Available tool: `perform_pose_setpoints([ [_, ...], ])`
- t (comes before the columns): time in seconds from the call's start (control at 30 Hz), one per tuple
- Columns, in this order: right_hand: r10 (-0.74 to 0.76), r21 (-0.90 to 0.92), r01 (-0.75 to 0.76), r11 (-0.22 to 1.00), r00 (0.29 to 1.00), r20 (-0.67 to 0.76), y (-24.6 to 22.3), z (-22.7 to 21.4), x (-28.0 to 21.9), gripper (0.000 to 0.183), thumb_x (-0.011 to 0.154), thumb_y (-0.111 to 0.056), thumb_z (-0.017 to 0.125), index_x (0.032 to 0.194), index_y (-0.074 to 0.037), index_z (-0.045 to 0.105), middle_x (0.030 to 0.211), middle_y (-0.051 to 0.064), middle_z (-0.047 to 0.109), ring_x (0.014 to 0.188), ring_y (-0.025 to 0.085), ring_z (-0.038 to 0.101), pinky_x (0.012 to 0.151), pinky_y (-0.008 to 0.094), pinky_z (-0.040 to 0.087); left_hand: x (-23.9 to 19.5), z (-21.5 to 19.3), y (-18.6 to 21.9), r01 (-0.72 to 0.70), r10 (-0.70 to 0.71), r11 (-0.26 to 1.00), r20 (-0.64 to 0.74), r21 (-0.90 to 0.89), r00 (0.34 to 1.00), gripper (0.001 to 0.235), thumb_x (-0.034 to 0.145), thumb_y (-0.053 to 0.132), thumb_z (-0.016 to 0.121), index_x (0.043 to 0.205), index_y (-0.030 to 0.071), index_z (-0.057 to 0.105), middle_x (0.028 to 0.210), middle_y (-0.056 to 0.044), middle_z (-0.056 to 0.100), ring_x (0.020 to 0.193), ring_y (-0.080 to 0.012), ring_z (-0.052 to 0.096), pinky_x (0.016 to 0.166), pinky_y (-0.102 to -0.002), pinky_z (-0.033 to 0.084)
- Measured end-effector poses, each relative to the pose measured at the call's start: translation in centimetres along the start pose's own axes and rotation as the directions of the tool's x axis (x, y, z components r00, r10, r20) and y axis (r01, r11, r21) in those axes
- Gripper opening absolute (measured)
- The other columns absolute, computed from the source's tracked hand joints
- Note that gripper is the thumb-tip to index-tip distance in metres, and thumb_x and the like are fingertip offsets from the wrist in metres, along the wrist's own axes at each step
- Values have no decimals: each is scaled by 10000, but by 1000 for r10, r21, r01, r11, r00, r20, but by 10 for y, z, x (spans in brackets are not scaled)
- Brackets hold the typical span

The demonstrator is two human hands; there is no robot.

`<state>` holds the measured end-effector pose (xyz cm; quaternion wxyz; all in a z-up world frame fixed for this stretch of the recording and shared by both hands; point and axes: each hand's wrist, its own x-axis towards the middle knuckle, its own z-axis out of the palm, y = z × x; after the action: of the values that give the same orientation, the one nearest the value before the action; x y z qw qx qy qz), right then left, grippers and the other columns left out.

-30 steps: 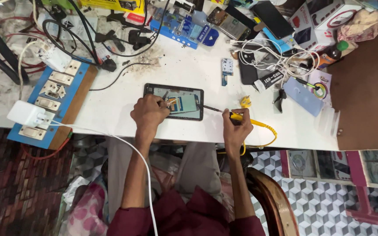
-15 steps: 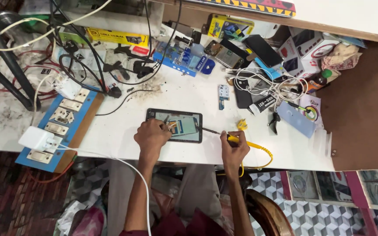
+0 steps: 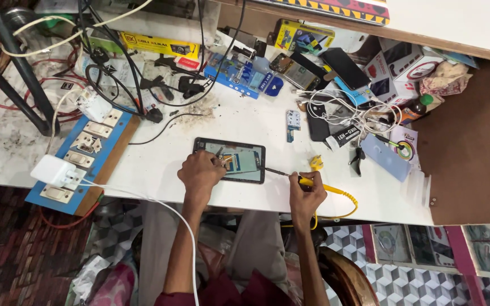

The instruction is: The person uses a soldering iron and tweezers to work on a small electronic component placed on a tablet screen. They repeatedly heat and adjust the component while seated at a cluttered workbench.

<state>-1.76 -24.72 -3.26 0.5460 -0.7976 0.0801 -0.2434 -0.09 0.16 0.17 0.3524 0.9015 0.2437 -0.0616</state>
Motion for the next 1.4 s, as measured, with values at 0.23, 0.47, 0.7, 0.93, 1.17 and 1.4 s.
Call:
perform_pose_setpoints([
  [0.23, -12, 15, 11, 1000, 1000, 25, -2, -2, 0, 176, 904, -96, 745, 876, 8, 605, 568, -23, 542, 481, 26, 407, 458, 224, 279, 5, -1, 2, 46, -48, 998, 60, 37, 997, 209, 802, 414, 817, 803, 206, 798, 875, -56, 772, 864, -293, 737, 745, -441, 551],
  [0.47, -7, 6, 7, 1000, 1000, 5, -6, 0, -1, 187, 892, -79, 746, 858, 10, 585, 555, -28, 493, 483, 30, 382, 457, 228, 276, 2, -3, 3, 54, -55, 998, 58, 19, 997, 184, 813, 385, 806, 799, 201, 806, 874, -49, 785, 863, -283, 750, 755, -433, 556],
  [0.7, -20, 18, 20, 1000, 1000, 8, -9, 0, 1, 200, 892, -83, 754, 847, 11, 583, 570, -34, 511, 503, 26, 389, 469, 228, 282, 1, -7, 7, 66, -67, 998, 64, 19, 996, 161, 788, 369, 818, 863, 227, 815, 921, -51, 781, 914, -282, 745, 777, -436, 551],
  [0.93, -18, 9, 18, 1000, 1000, 21, -6, 0, 1, 188, 899, -86, 749, 853, 7, 592, 562, -35, 500, 491, 29, 377, 464, 233, 271, -1, -5, 5, 53, -54, 998, 37, 26, 998, 158, 801, 355, 803, 817, 197, 803, 887, -67, 777, 878, -295, 738, 747, -443, 546],
  [1.17, 8, 53, -8, 999, 1000, -4, -12, 0, -2, 179, 882, -64, 735, 855, 11, 574, 576, -31, 497, 514, 27, 383, 478, 230, 286, -4, -8, 6, 61, -60, 998, 32, -22, 998, 172, 769, 393, 831, 792, 224, 805, 849, -69, 769, 839, -294, 734, 730, -445, 538],
  [1.4, 6, 53, -6, 999, 1000, 8, -12, 1, 0, 186, 893, -80, 748, 861, 12, 589, 594, -21, 518, 522, 30, 400, 480, 229, 306, -4, -2, 3, 43, -43, 999, -5, 4, 999, 135, 794, 348, 806, 835, 220, 813, 860, -82, 770, 834, -308, 739, 724, -451, 543],
])
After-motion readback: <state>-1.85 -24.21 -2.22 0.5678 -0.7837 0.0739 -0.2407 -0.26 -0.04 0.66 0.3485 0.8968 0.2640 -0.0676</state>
